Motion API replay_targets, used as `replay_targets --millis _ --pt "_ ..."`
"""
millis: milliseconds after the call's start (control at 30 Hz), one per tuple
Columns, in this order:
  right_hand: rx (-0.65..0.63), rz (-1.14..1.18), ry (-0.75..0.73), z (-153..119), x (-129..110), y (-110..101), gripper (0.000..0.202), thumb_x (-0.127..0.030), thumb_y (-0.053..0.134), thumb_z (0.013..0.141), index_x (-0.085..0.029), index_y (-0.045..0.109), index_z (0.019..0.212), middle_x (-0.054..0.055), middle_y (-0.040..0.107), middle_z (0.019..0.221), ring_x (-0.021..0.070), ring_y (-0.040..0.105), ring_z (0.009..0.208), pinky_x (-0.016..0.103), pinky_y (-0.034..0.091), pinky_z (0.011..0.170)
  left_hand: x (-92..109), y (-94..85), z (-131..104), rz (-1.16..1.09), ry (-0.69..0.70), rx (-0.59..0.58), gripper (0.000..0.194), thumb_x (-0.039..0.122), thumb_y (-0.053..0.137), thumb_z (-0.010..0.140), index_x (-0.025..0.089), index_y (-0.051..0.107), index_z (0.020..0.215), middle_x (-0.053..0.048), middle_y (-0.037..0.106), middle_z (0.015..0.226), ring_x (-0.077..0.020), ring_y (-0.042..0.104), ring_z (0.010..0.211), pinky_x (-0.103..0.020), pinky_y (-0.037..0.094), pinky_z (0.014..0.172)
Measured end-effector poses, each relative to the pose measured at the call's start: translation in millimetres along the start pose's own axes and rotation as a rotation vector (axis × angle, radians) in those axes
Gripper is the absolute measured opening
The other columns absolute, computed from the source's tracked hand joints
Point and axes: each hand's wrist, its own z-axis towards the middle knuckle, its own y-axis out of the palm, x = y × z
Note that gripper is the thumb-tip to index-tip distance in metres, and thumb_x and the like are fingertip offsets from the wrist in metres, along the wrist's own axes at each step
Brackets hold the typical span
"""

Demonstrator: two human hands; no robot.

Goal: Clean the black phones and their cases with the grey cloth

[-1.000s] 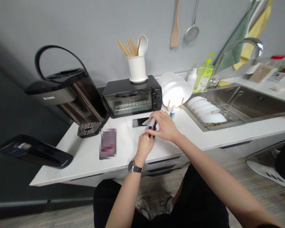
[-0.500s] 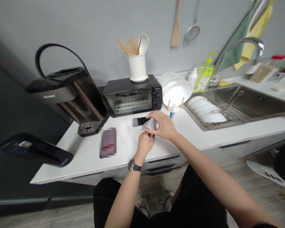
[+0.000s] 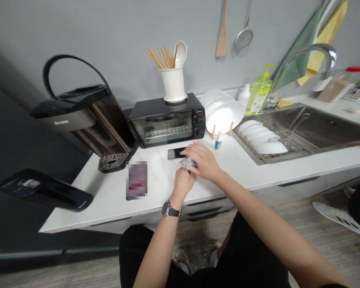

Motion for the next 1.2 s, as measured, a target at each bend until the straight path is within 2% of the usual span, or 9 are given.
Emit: replay_targets --millis 167,333,400,533,700,767,900,1033,1200 --pt "0.018 0.051 0.253 7.6 5.8 -9.7 0.045 -0.058 0.073 0.088 -0.023 0.061 0.113 0.009 0.069 0.108 0.0283 0.066 0.100 0.042 0.055 0.087 -0.6 0.1 0.4 -0.030 -0.013 0.038 0.031 0.016 0.042 0.103 0.012 0.072 0.108 -0.018 0.080 0.102 -0.0274 0.077 0.093 -0.033 0.056 0.081" --pt "-0.018 0.045 0.008 8.6 -2.7 -1.8 0.017 -0.035 0.057 0.099 -0.023 0.062 0.111 0.010 0.071 0.111 0.0277 0.063 0.115 0.053 0.044 0.113 -3.7 2.2 0.4 -0.016 0.005 0.023 0.026 0.012 0.047 0.096 0.013 0.074 0.095 -0.016 0.080 0.093 -0.0276 0.076 0.088 -0.034 0.056 0.079" --pt "-0.054 0.021 -0.089 7.8 -6.4 3.4 0.019 -0.024 0.049 0.100 -0.025 0.063 0.113 0.007 0.072 0.112 0.0251 0.063 0.115 0.054 0.039 0.119 -5.3 4.1 0.4 0.000 0.009 0.015 0.023 0.009 0.051 0.091 0.013 0.074 0.089 -0.016 0.079 0.088 -0.0288 0.076 0.087 -0.035 0.056 0.078" --pt "-0.065 0.012 -0.121 7.2 -5.2 4.8 0.026 -0.020 0.048 0.099 -0.025 0.064 0.118 0.008 0.073 0.113 0.0257 0.063 0.105 0.050 0.048 0.103 -6.7 6.3 0.4 0.007 0.022 0.014 0.024 0.008 0.051 0.088 0.014 0.073 0.085 -0.015 0.079 0.088 -0.0282 0.075 0.088 -0.035 0.056 0.079" --pt "-0.019 0.060 0.165 9.4 6.5 -10.1 0.031 -0.046 0.070 0.090 -0.023 0.062 0.110 0.007 0.068 0.102 0.0272 0.062 0.095 0.042 0.051 0.084 -4.1 3.3 0.2 -0.020 0.004 0.046 0.029 0.015 0.045 0.100 0.015 0.073 0.101 -0.015 0.080 0.098 -0.0264 0.076 0.091 -0.034 0.057 0.083" --pt "-0.014 0.082 0.215 10.3 7.3 -13.1 0.032 -0.047 0.073 0.088 -0.022 0.060 0.105 0.007 0.066 0.101 0.0267 0.062 0.094 0.040 0.051 0.081 -3.1 2.2 0.0 -0.032 0.007 0.052 0.028 0.016 0.045 0.101 0.016 0.072 0.108 -0.015 0.080 0.103 -0.0259 0.076 0.094 -0.033 0.057 0.085" --pt "-0.024 0.040 0.017 11.4 -3.0 -2.9 0.008 -0.027 0.060 0.092 -0.022 0.059 0.099 0.008 0.066 0.102 0.0274 0.059 0.100 0.048 0.047 0.100 -4.1 4.0 -0.3 -0.022 0.007 0.025 0.022 0.010 0.051 0.093 0.014 0.072 0.100 -0.015 0.079 0.096 -0.0288 0.076 0.093 -0.034 0.056 0.083" --pt "-0.059 -0.040 -0.134 12.6 -12.6 12.1 0.023 -0.009 0.046 0.093 -0.025 0.062 0.095 0.005 0.067 0.096 0.0243 0.057 0.094 0.044 0.047 0.095 -5.6 6.6 0.2 0.026 -0.015 0.028 0.023 0.007 0.055 0.087 0.014 0.072 0.101 -0.016 0.078 0.095 -0.0322 0.074 0.099 -0.037 0.055 0.084" --pt "-0.070 -0.007 -0.023 16.3 -0.7 3.7 0.028 -0.023 0.059 0.087 -0.021 0.061 0.115 0.007 0.067 0.097 0.0264 0.057 0.090 0.041 0.045 0.081 -3.0 2.5 0.9 0.006 -0.003 0.019 0.024 0.007 0.053 0.090 0.012 0.072 0.103 -0.016 0.078 0.095 -0.0300 0.075 0.097 -0.035 0.056 0.085"
